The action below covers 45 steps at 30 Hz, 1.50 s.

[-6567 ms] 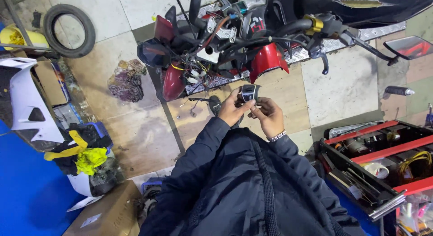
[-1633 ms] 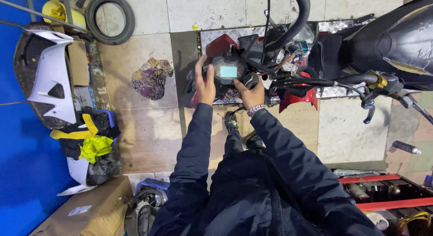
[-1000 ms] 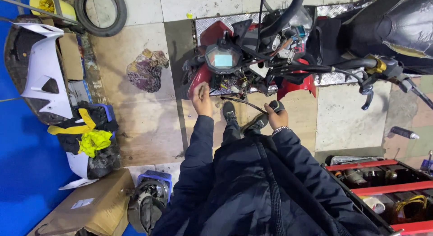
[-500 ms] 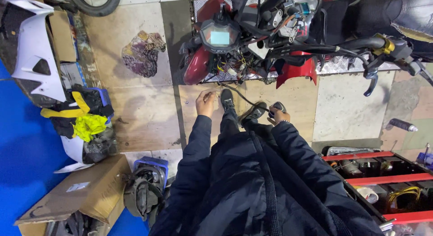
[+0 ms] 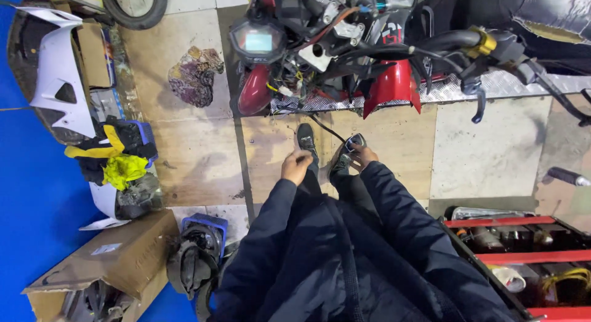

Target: The person works on the exposed wiring of a motorcycle, connecting various wire harnesses and connectors. They then attach a digital display unit to the handlebars and use a multimeter to test the electrical connections.

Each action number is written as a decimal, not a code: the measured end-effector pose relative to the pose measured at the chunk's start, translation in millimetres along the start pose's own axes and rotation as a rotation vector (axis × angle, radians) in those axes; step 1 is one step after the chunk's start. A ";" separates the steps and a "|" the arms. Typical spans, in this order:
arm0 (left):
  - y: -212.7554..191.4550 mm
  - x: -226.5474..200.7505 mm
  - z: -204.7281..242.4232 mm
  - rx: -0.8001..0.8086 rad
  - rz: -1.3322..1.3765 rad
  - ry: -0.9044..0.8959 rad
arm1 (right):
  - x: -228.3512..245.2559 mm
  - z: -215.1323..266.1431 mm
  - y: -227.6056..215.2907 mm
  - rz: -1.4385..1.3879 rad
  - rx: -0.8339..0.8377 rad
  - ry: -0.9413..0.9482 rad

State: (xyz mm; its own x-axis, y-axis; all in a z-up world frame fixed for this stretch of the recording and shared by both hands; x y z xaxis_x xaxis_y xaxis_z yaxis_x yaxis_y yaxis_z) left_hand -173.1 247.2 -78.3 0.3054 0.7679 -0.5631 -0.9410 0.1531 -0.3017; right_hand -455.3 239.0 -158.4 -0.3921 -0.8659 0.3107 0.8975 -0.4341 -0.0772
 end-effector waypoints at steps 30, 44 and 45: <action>54.2 82.3 99.7 -0.157 0.182 -0.206 | 249.2 -228.2 -4.5 0.610 -0.197 -0.883; 24.1 143.0 71.2 -0.205 0.238 -0.115 | 239.5 -159.3 30.3 -0.680 0.046 -0.292; 18.1 148.8 61.1 -0.227 0.261 -0.030 | 236.4 -146.1 33.9 -0.758 0.046 -0.313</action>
State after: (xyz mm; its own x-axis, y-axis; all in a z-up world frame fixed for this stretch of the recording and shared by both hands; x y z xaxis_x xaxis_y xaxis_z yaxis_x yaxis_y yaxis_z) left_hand -153.6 402.3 -120.5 0.0514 0.7817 -0.6216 -0.9293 -0.1905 -0.3163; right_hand -547.0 -16.7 -226.0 -0.8270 -0.2294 0.5132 0.4218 -0.8567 0.2969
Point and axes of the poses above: each hand's wrist, its own z-axis away from the middle knuckle, its own y-axis out of the palm, x = y × z, the point moved 7 cm from there along -z, towards the middle knuckle, and after that the axes turned 1 degree about -z, right-handed, at the moved point
